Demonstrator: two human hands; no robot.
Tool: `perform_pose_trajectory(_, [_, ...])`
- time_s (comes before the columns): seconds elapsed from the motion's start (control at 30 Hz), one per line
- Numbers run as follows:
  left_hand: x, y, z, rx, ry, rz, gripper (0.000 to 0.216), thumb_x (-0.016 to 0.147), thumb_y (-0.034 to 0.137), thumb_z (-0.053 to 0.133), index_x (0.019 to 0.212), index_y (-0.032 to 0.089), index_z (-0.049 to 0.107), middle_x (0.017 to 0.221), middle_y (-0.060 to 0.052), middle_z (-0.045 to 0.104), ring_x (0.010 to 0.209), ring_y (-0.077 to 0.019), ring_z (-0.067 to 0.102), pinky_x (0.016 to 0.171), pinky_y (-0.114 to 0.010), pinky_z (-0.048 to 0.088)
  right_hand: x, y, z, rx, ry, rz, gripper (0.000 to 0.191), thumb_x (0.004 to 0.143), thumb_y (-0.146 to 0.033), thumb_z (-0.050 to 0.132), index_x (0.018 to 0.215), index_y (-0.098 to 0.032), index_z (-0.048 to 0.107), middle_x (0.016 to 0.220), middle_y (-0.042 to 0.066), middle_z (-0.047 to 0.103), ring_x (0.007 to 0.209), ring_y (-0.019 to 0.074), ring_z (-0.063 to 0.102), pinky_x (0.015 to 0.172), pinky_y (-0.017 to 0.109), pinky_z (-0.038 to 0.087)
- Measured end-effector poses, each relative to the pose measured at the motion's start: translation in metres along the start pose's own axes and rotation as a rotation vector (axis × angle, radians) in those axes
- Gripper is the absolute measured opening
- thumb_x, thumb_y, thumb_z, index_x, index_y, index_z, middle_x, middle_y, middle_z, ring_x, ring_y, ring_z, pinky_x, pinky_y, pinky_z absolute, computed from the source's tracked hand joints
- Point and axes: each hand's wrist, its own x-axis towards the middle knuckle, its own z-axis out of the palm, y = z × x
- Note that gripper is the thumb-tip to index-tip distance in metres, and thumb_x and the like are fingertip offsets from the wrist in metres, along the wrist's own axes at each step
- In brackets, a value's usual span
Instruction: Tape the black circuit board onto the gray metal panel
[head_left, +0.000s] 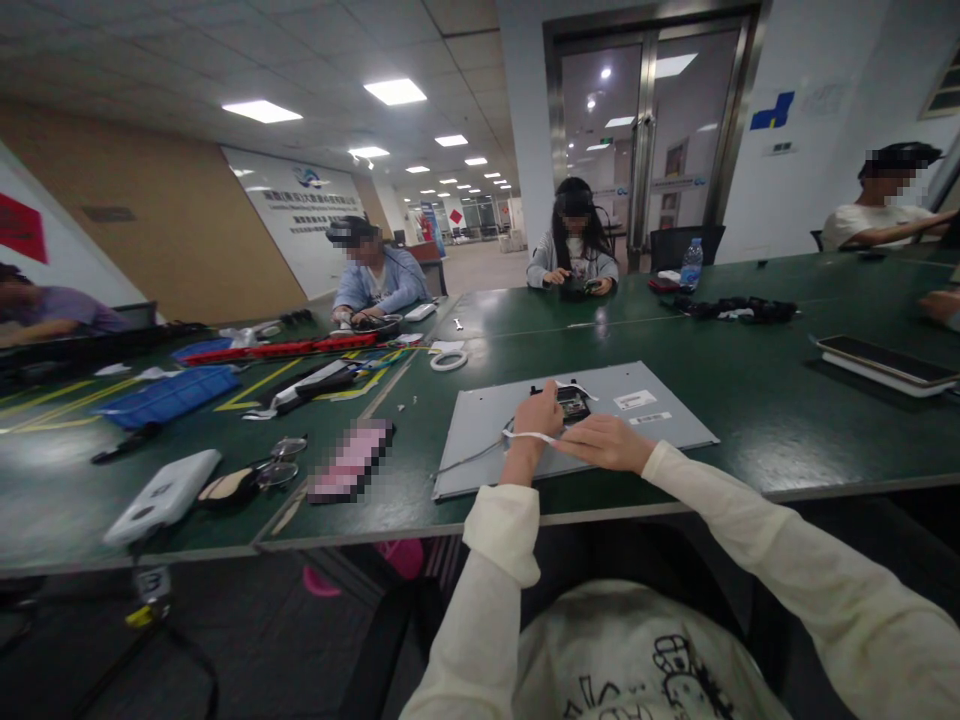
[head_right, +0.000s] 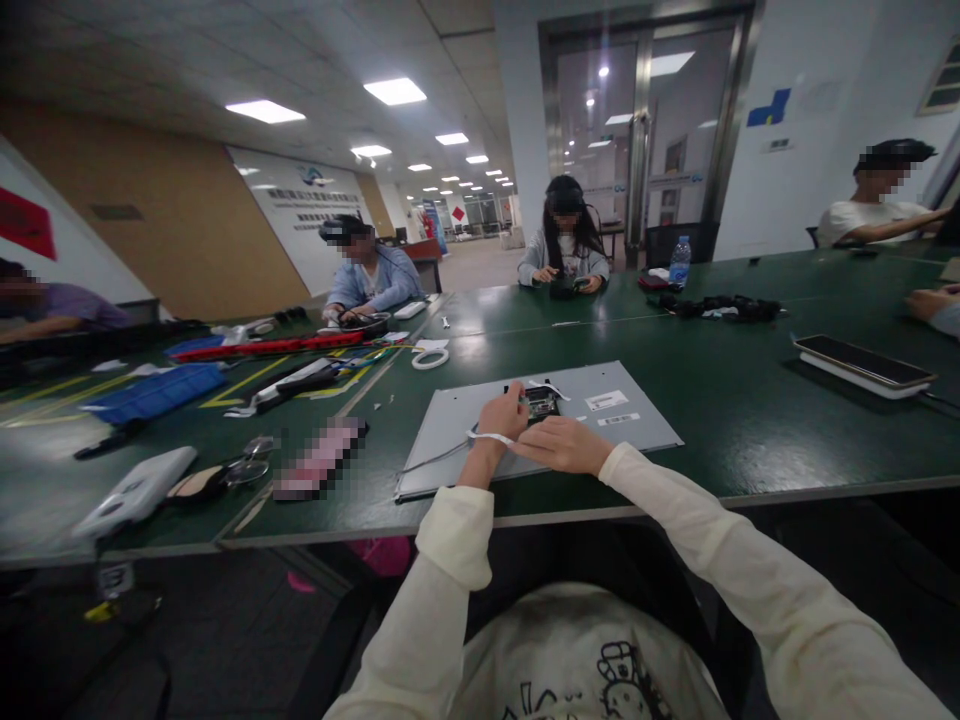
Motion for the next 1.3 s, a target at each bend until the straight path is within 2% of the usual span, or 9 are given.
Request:
perform_pose_trajectory(0.17, [0.01, -0.016, -0.004, -0.575, 0.203, -0.253, 0.024, 0.092, 0.029, 0.036, 0.101, 0.018, 0.056, 0.071, -0.003, 0.062, 0.067, -0.0149, 0.061, 0.058, -0.022, 0.042, -0.002, 0.008, -0.005, -0.064, 0.047, 0.128, 0.027, 0.095, -0.012, 0.05, 0.116, -0.018, 0.065, 0.099, 0.009, 0.069, 0.09, 0.0154, 0.064, 0.076, 0.03, 0.051])
perform_pose_trajectory(0.23, [0.01, -0.027, -0.011, -0.872, 0.06, -0.361, 0.044, 0.096, 0.044, 0.021, 0.097, 0.017, 0.056, 0.063, -0.001, 0.058, 0.052, -0.0126, 0.055, 0.047, -0.02, 0.036, 0.0, 0.009, -0.008, -0.081, 0.032, 0.113, 0.025, 0.095, -0.012, 0.049, 0.113, -0.017, 0.066, 0.097, 0.009, 0.069, 0.088, 0.0155, 0.064, 0.074, 0.029, 0.05])
perform_pose_trajectory(0.33, [0.001, -0.042, -0.026, -1.108, -0.373, -0.364, 0.065, 0.093, 0.061, 0.01, 0.093, 0.017, 0.058, 0.069, -0.005, 0.064, 0.049, -0.0112, 0.056, 0.042, -0.018, 0.03, 0.002, 0.008, -0.01, -0.113, 0.002, 0.11, 0.025, 0.096, -0.011, 0.047, 0.111, -0.015, 0.066, 0.095, 0.009, 0.068, 0.085, 0.0157, 0.063, 0.073, 0.03, 0.05])
perform_pose_trajectory(0.37, [-0.002, -0.046, -0.031, -1.137, -0.446, -0.358, 0.067, 0.093, 0.064, 0.011, 0.093, 0.017, 0.059, 0.073, -0.007, 0.067, 0.052, -0.0115, 0.058, 0.042, -0.018, 0.03, 0.002, 0.008, -0.011, -0.124, -0.014, 0.112, 0.025, 0.096, -0.011, 0.046, 0.111, -0.015, 0.066, 0.096, 0.01, 0.068, 0.085, 0.0156, 0.063, 0.072, 0.03, 0.05])
perform_pose_trajectory(0.43, [-0.008, -0.051, -0.039, -1.156, -0.456, -0.31, 0.058, 0.093, 0.062, 0.023, 0.094, 0.017, 0.059, 0.076, -0.007, 0.069, 0.054, -0.0109, 0.06, 0.042, -0.017, 0.031, 0.002, 0.008, -0.009, -0.135, -0.057, 0.103, 0.026, 0.097, -0.011, 0.045, 0.111, -0.015, 0.066, 0.096, 0.01, 0.068, 0.083, 0.0154, 0.063, 0.071, 0.029, 0.05])
perform_pose_trajectory(0.57, [-0.003, -0.059, -0.048, -0.941, -0.316, -0.147, 0.019, 0.085, 0.033, 0.055, 0.093, 0.016, 0.058, 0.07, -0.003, 0.068, 0.054, -0.01, 0.06, 0.044, -0.015, 0.035, 0.009, 0.013, 0.003, -0.084, -0.159, 0.077, 0.026, 0.096, -0.01, 0.045, 0.112, -0.013, 0.066, 0.099, 0.01, 0.068, 0.086, 0.0164, 0.063, 0.074, 0.031, 0.051])
perform_pose_trajectory(0.77, [0.02, -0.088, -0.032, -0.418, 0.063, 0.008, 0.018, 0.085, 0.02, 0.051, 0.102, 0.017, 0.058, 0.061, 0.003, 0.061, 0.055, -0.0114, 0.06, 0.055, -0.019, 0.044, 0.04, 0.021, 0.042, 0.067, -0.306, 0.121, 0.027, 0.095, -0.01, 0.047, 0.116, -0.011, 0.065, 0.126, 0.014, 0.062, 0.123, 0.0202, 0.053, 0.101, 0.037, 0.045])
perform_pose_trajectory(1.0, [0.017, -0.114, 0.004, 0.08, 0.016, 0.141, 0.026, 0.092, 0.028, 0.047, 0.114, 0.019, 0.059, 0.083, -0.007, 0.07, 0.083, -0.0211, 0.067, 0.076, -0.028, 0.046, 0.044, 0.01, 0.068, 0.188, -0.461, 0.167, 0.023, 0.094, -0.009, 0.05, 0.11, -0.011, 0.066, 0.118, 0.013, 0.066, 0.117, 0.02, 0.058, 0.103, 0.035, 0.043])
perform_pose_trajectory(1.3, [0.015, -0.124, 0.004, 0.15, -0.01, 0.118, 0.032, 0.096, 0.033, 0.042, 0.123, 0.021, 0.056, 0.086, -0.006, 0.071, 0.087, -0.0204, 0.066, 0.076, -0.026, 0.045, 0.05, 0.004, 0.069, 0.246, -0.481, 0.206, 0.021, 0.096, -0.011, 0.048, 0.112, -0.01, 0.062, 0.109, 0.014, 0.067, 0.108, 0.0203, 0.062, 0.098, 0.036, 0.044])
